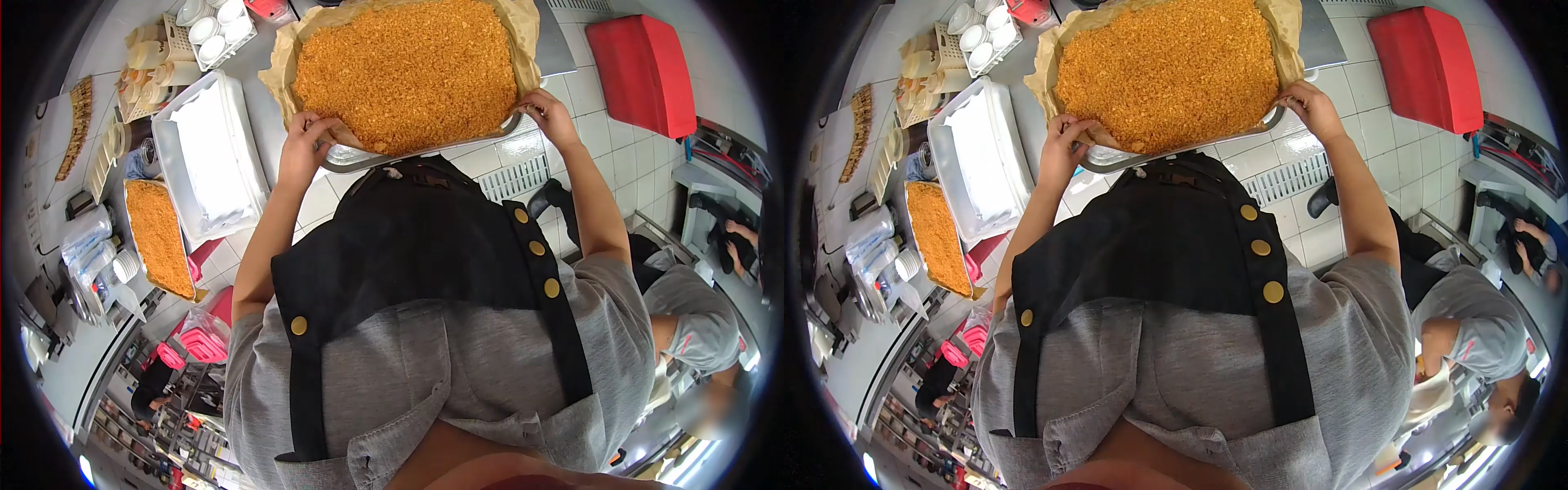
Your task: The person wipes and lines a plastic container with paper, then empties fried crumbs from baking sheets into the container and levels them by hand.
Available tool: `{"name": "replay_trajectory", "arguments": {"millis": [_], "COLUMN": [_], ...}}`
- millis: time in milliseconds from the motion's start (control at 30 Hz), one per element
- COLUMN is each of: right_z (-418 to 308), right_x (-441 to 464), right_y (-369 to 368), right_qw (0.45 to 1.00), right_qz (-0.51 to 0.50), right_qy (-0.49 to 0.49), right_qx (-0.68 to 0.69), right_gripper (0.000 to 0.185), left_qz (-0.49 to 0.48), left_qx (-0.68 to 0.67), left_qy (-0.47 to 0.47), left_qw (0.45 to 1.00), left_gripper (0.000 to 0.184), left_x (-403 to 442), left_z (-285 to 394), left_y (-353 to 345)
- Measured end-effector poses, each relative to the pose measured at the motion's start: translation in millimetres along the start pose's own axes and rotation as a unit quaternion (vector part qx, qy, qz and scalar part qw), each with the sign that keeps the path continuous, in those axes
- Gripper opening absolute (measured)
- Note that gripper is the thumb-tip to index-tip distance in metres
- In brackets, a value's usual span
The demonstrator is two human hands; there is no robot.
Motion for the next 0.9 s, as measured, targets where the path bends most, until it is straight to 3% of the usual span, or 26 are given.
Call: {"name": "replay_trajectory", "arguments": {"millis": [133, 333, 900], "right_z": [8.2, 33.0, 46.4], "right_x": [5.9, 11.8, 13.5], "right_y": [1.4, -0.7, 6.1], "right_qw": [0.997, 0.984, 0.937], "right_qz": [0.018, 0.032, 0.057], "right_qy": [-0.058, -0.102, -0.173], "right_qx": [0.04, 0.139, 0.297], "right_gripper": [0.009, 0.013, 0.01], "left_qz": [0.007, 0.023, 0.045], "left_qx": [0.061, 0.029, -0.065], "left_qy": [0.03, 0.056, 0.14], "left_qw": [0.998, 0.998, 0.987], "left_gripper": [0.032, 0.015, 0.013], "left_x": [5.3, 12.4, 15.0], "left_z": [-3.9, -17.8, -33.9], "left_y": [-1.1, -1.4, 18.7]}}
Point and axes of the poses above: each hand's wrist, its own x-axis towards the middle knuckle, its own y-axis out of the back of the hand, z = x × y, the point moved 5 cm from there along x, towards the middle knuckle, and after that the axes turned 14 degrees about x, right-handed, at the moved point
